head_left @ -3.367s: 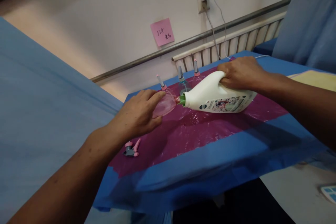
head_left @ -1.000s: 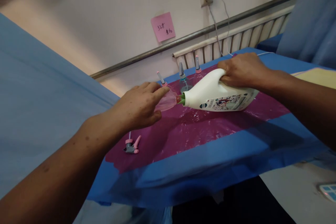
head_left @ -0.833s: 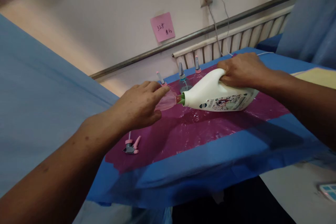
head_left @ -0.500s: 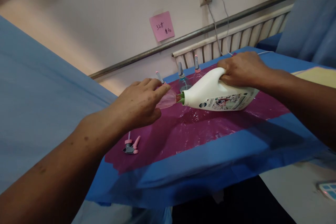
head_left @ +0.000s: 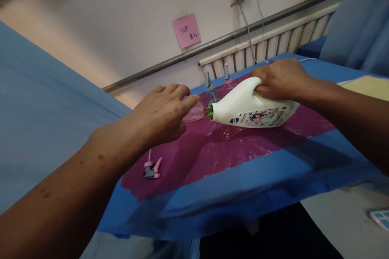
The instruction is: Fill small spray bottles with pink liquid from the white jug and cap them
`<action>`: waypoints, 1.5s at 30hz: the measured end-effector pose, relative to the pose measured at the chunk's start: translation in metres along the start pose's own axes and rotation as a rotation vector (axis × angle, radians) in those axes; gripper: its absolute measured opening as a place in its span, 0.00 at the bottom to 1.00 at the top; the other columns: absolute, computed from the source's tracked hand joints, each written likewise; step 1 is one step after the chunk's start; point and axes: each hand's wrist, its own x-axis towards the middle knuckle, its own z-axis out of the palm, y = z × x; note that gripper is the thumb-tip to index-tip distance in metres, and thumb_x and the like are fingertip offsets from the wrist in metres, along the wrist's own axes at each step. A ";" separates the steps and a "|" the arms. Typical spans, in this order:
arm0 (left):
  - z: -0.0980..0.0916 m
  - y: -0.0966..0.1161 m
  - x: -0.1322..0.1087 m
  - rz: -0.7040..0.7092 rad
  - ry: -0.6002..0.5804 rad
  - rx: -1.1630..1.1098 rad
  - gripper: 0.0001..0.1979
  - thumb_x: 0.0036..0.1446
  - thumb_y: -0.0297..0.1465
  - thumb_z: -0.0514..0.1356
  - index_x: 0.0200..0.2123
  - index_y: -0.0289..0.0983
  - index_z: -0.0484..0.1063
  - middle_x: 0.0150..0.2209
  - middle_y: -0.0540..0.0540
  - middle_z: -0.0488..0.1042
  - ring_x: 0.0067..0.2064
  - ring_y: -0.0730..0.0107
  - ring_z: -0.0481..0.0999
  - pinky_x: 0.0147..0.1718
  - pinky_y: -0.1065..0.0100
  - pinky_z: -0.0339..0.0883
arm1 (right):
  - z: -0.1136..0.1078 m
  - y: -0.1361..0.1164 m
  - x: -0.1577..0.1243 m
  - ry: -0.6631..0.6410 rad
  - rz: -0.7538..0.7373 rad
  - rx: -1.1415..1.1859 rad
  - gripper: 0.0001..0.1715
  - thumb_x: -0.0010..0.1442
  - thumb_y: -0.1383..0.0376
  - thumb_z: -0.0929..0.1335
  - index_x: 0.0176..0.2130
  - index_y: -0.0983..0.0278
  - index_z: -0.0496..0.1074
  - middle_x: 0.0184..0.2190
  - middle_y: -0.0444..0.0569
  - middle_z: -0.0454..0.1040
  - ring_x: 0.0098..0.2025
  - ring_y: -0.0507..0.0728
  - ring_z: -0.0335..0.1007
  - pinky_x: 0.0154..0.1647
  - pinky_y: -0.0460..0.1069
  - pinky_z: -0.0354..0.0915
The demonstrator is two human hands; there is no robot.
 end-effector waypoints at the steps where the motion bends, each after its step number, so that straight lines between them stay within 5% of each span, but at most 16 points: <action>1: 0.000 0.000 0.001 0.005 0.005 -0.003 0.36 0.58 0.25 0.63 0.71 0.45 0.73 0.66 0.38 0.78 0.66 0.44 0.77 0.61 0.49 0.74 | -0.001 -0.001 -0.001 0.000 -0.007 -0.010 0.20 0.71 0.51 0.68 0.51 0.56 0.84 0.39 0.57 0.83 0.42 0.68 0.76 0.41 0.57 0.55; 18: -0.026 0.006 0.018 0.115 0.077 0.008 0.23 0.66 0.29 0.65 0.63 0.44 0.78 0.59 0.40 0.78 0.67 0.43 0.76 0.69 0.44 0.66 | 0.002 0.006 -0.002 0.041 0.007 -0.051 0.18 0.71 0.53 0.66 0.50 0.58 0.81 0.39 0.56 0.81 0.38 0.62 0.68 0.38 0.56 0.49; 25: -0.029 0.006 0.023 0.076 0.066 -0.127 0.25 0.66 0.32 0.67 0.65 0.47 0.78 0.62 0.40 0.77 0.72 0.35 0.72 0.73 0.34 0.60 | -0.002 0.009 -0.005 0.013 0.003 -0.024 0.23 0.72 0.54 0.64 0.54 0.60 0.82 0.43 0.61 0.84 0.39 0.64 0.71 0.39 0.56 0.50; 32: -0.022 -0.001 0.009 -0.033 0.085 -0.141 0.36 0.62 0.27 0.65 0.73 0.47 0.72 0.69 0.39 0.74 0.74 0.34 0.70 0.73 0.35 0.62 | -0.004 0.017 -0.011 0.037 0.006 0.000 0.23 0.73 0.55 0.63 0.53 0.62 0.81 0.49 0.62 0.85 0.39 0.61 0.68 0.37 0.54 0.48; 39: 0.009 -0.002 -0.001 -0.178 0.201 -0.469 0.38 0.64 0.35 0.67 0.75 0.43 0.67 0.71 0.36 0.73 0.70 0.40 0.76 0.67 0.41 0.76 | -0.002 0.035 -0.017 0.062 0.112 0.096 0.17 0.71 0.57 0.66 0.50 0.62 0.80 0.50 0.63 0.85 0.43 0.62 0.69 0.38 0.54 0.51; 45: 0.063 0.035 0.000 -0.299 0.394 -1.000 0.51 0.62 0.37 0.71 0.83 0.42 0.54 0.75 0.34 0.69 0.75 0.40 0.73 0.74 0.42 0.72 | 0.002 0.054 -0.030 0.108 0.175 0.264 0.07 0.64 0.64 0.68 0.42 0.60 0.76 0.41 0.59 0.83 0.42 0.64 0.74 0.40 0.55 0.61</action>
